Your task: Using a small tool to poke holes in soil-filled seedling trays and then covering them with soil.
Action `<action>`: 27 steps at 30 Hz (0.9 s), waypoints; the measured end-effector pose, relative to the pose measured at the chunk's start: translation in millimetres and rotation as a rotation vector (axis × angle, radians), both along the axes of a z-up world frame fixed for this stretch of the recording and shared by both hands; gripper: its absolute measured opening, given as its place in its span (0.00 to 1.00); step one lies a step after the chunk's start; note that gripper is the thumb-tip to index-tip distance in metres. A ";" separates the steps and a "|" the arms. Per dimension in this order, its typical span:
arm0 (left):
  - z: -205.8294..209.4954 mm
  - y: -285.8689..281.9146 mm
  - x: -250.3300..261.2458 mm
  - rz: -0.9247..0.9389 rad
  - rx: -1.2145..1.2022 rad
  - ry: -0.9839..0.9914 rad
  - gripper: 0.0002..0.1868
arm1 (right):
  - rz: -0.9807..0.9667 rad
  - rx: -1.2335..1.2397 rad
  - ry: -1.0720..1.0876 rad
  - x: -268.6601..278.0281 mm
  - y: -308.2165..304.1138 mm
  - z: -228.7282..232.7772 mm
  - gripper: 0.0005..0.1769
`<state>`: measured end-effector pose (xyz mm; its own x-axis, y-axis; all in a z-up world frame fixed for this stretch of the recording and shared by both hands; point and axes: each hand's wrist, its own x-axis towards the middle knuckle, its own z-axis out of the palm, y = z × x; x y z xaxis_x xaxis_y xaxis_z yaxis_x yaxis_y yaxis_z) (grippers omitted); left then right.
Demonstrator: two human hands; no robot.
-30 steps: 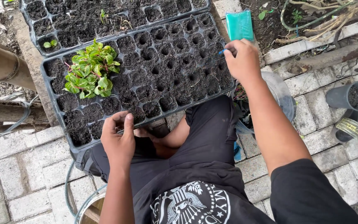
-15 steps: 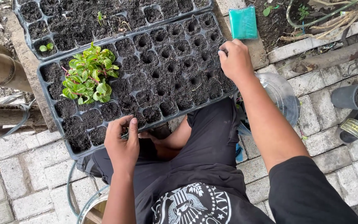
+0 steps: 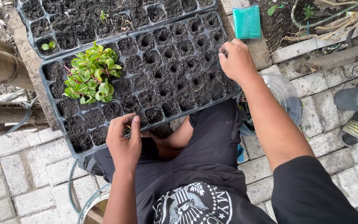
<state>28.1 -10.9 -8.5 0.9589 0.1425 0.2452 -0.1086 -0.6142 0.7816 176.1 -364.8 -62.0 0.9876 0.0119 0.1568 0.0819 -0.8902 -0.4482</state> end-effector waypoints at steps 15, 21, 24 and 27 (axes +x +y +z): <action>-8.8 6.4 -2.6 -0.020 -0.031 -0.074 0.05 | 0.018 -0.054 0.098 4.1 -24.2 -14.9 0.07; -6.9 1.6 -6.4 -0.038 -0.037 -0.054 0.05 | -0.029 -0.009 0.055 13.1 -25.4 -21.2 0.06; -4.5 5.3 -8.8 -0.032 -0.009 -0.056 0.06 | -0.060 0.025 -0.101 -13.1 -17.3 3.0 0.06; -8.9 10.1 -13.8 -0.019 -0.008 -0.029 0.05 | -0.130 0.106 -0.107 -53.7 -2.7 45.0 0.06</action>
<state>14.3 -0.8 -17.4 0.9540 0.1264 0.2720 -0.1430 -0.6054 0.7830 122.4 -367.5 -17.0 0.9575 -0.1367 0.2541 0.0215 -0.8445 -0.5351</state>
